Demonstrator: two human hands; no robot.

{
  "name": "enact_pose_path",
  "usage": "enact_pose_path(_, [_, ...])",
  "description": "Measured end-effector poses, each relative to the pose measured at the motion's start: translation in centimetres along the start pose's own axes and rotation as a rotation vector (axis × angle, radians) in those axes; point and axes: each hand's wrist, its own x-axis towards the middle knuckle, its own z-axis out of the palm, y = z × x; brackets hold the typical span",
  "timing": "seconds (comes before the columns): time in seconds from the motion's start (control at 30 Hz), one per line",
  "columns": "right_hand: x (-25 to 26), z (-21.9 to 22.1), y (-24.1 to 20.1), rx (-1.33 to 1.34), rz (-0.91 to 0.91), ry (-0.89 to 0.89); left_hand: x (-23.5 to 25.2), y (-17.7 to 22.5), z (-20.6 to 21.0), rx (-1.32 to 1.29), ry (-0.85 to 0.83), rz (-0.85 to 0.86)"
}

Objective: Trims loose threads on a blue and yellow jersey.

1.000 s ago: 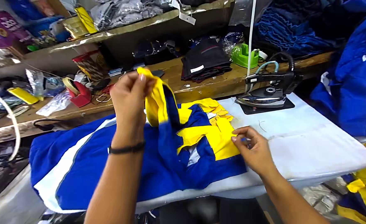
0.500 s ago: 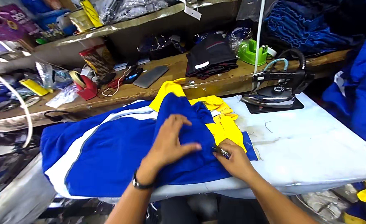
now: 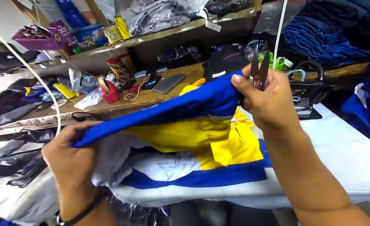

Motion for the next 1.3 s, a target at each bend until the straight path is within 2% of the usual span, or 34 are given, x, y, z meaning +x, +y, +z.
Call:
enact_pose_path(0.07, [1.7,0.7,0.8,-0.023,0.065,0.069,2.3,-0.2,0.4,0.041,-0.082,-0.099])
enact_pose_path(0.13, [2.9,1.2,3.9,-0.149,0.182,0.085,3.5,-1.2,2.9,0.12,-0.221,-0.212])
enact_pose_path(0.27, [1.2,-0.3,10.9,-0.527,0.423,-0.143,1.2,-6.6,10.9,0.374,-0.544,-0.385])
enact_pose_path(0.33, [-1.5,-1.6,12.0,-0.608,0.495,-0.197,-1.0,-8.0,13.3,0.405,-0.579,-0.405])
enact_pose_path(0.4, [-4.3,-3.0,12.1,-0.664,0.473,-0.196,-2.6,-6.6,13.8,0.346,-0.445,-0.328])
enact_pose_path(0.47, [-6.6,-4.2,11.7,-0.7,0.435,-0.17,-3.7,-3.4,13.9,0.234,-0.317,-0.168])
enact_pose_path(0.5, [-7.5,-4.7,11.5,-0.7,0.421,-0.161,-4.1,-1.5,14.2,0.152,-0.308,-0.098])
enact_pose_path(0.57, [-8.8,-5.2,11.3,-0.639,0.419,-0.145,-5.0,2.5,15.2,-0.04,-0.408,-0.1])
enact_pose_path(0.63, [-9.7,-4.7,11.3,-0.549,0.436,-0.127,-5.7,5.9,17.0,-0.189,-0.576,-0.234])
enact_pose_path(0.7, [-10.4,-3.7,11.4,-0.48,0.466,-0.12,-6.4,7.7,19.5,-0.219,-0.686,-0.334])
enact_pose_path(0.8, [-11.1,-2.2,12.5,-0.408,0.514,-0.155,-6.8,8.3,22.7,-0.169,-0.791,-0.449])
enact_pose_path(0.97, [-11.6,-0.6,14.4,-0.587,0.453,-0.208,-8.2,8.1,24.6,-0.464,-0.686,-0.632])
enact_pose_path(1.07, [-12.0,-0.4,15.2,-0.663,0.277,-0.254,-9.9,8.3,24.9,-0.625,-0.58,-0.576])
enact_pose_path(1.17, [-11.9,-0.7,15.4,-0.619,0.119,-0.323,-10.7,8.9,24.2,-0.607,-0.494,-0.523])
enact_pose_path(1.3, [-10.6,-1.5,14.7,-0.506,0.104,-0.489,-10.5,9.3,22.9,-0.486,-0.494,-0.376])
